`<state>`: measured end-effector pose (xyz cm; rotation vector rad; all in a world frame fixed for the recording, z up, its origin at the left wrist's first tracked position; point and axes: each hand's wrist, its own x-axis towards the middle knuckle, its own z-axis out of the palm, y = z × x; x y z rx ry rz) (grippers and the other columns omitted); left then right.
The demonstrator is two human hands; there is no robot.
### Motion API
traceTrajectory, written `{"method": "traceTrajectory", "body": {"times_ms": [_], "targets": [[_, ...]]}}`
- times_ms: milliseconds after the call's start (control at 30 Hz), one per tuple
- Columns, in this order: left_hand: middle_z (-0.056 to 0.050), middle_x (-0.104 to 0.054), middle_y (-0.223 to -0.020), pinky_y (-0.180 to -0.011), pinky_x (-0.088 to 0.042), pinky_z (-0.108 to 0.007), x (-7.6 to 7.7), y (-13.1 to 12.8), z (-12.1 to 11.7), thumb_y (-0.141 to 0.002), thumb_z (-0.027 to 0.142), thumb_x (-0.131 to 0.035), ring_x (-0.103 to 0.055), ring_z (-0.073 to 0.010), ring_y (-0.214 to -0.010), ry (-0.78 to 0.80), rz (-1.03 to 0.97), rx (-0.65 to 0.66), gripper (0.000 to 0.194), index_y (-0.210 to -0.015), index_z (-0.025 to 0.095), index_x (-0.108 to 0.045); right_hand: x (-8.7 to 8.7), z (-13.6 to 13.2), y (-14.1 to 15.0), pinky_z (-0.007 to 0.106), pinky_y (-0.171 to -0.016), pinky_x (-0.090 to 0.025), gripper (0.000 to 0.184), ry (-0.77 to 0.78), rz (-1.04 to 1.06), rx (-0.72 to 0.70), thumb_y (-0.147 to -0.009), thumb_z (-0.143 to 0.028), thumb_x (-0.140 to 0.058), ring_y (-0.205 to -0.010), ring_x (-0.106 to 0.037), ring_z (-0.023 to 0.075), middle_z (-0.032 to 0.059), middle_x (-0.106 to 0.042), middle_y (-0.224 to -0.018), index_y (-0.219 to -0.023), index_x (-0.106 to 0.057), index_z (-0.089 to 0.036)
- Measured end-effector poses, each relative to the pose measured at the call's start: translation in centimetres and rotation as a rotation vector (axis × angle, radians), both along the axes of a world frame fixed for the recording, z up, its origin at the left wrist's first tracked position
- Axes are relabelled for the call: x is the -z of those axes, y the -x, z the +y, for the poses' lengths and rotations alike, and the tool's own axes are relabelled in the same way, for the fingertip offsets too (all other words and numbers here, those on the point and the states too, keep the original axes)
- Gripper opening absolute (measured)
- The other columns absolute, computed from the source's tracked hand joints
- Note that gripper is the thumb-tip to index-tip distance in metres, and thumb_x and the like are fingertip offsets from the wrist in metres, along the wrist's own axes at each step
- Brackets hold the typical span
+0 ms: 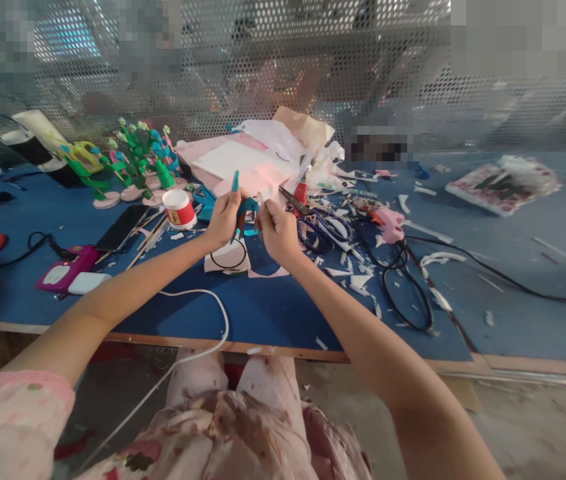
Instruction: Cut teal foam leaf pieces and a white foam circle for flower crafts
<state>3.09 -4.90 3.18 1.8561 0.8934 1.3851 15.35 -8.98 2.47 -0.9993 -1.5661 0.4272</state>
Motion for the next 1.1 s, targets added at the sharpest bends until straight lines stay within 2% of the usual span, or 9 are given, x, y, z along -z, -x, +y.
{"method": "traceTrajectory", "body": {"times_ms": [133,300,433,633,800,967,1100], "targets": [[0.004,-0.039,-0.051,-0.050,-0.029,-0.024,-0.42,0.07,-0.22,-0.085,0.058,-0.037,-0.039,-0.0088,-0.052,-0.053,0.089,-0.012,0.048,-0.058,0.018,-0.039,0.06,0.08,-0.01,0.023,-0.045,-0.031,0.049,0.017,0.036,-0.018,-0.086,-0.059,-0.037,-0.042,-0.040,0.0075,-0.0034,-0.043,-0.046,-0.056,-0.038,-0.020],[0.005,-0.037,-0.050,-0.051,-0.028,-0.024,-0.51,0.03,-0.55,-0.088,0.052,-0.036,-0.036,-0.0086,-0.051,-0.123,0.168,0.009,0.044,-0.059,0.018,-0.039,0.20,0.15,0.05,0.023,-0.042,-0.029,0.047,0.093,0.138,-0.056,-0.084,-0.062,-0.037,-0.041,-0.038,0.0077,-0.0045,-0.039,-0.046,-0.060,-0.036,-0.021],[0.005,-0.036,-0.051,-0.052,-0.027,-0.024,-0.41,-0.03,-0.55,-0.089,0.050,-0.036,-0.035,-0.0085,-0.050,-0.133,0.243,0.012,0.044,-0.058,0.018,-0.038,0.16,0.19,-0.04,0.023,-0.041,-0.026,0.049,0.065,0.087,-0.009,-0.083,-0.063,-0.038,-0.041,-0.034,0.0076,-0.0056,-0.032,-0.045,-0.058,-0.031,-0.021],[0.004,-0.035,-0.052,-0.052,-0.027,-0.024,-0.50,-0.05,-0.42,-0.089,0.047,-0.037,-0.035,-0.0093,-0.052,-0.087,0.203,-0.030,0.042,-0.059,0.018,-0.038,0.24,0.24,-0.23,0.024,-0.046,-0.029,0.044,0.045,0.003,0.066,-0.087,-0.054,-0.038,-0.044,-0.038,0.0085,-0.0040,-0.039,-0.047,-0.058,-0.034,-0.021],[0.004,-0.034,-0.053,-0.053,-0.026,-0.025,-0.64,0.05,-0.52,-0.087,0.050,-0.040,-0.034,-0.0094,-0.053,-0.097,0.198,-0.036,0.044,-0.058,0.018,-0.036,0.22,0.16,0.01,0.024,-0.044,-0.029,0.045,0.088,0.029,0.022,-0.085,-0.058,-0.040,-0.040,-0.040,0.0085,-0.0038,-0.043,-0.044,-0.059,-0.037,-0.021],[0.004,-0.034,-0.053,-0.052,-0.026,-0.024,-0.67,0.09,-0.58,-0.086,0.053,-0.039,-0.033,-0.0091,-0.053,-0.130,0.200,-0.014,0.045,-0.058,0.018,-0.038,0.09,0.13,0.11,0.023,-0.041,-0.027,0.050,0.118,0.117,-0.029,-0.081,-0.065,-0.039,-0.040,-0.037,0.0076,-0.0045,-0.040,-0.044,-0.058,-0.035,-0.021],[0.004,-0.034,-0.052,-0.052,-0.026,-0.024,-0.64,0.14,-0.61,-0.087,0.055,-0.036,-0.034,-0.0091,-0.051,-0.171,0.238,-0.013,0.046,-0.059,0.018,-0.037,0.17,0.31,-0.05,0.023,-0.041,-0.026,0.047,0.142,0.132,-0.052,-0.081,-0.060,-0.045,-0.041,-0.035,0.0076,-0.0054,-0.035,-0.044,-0.057,-0.034,-0.021]]}}
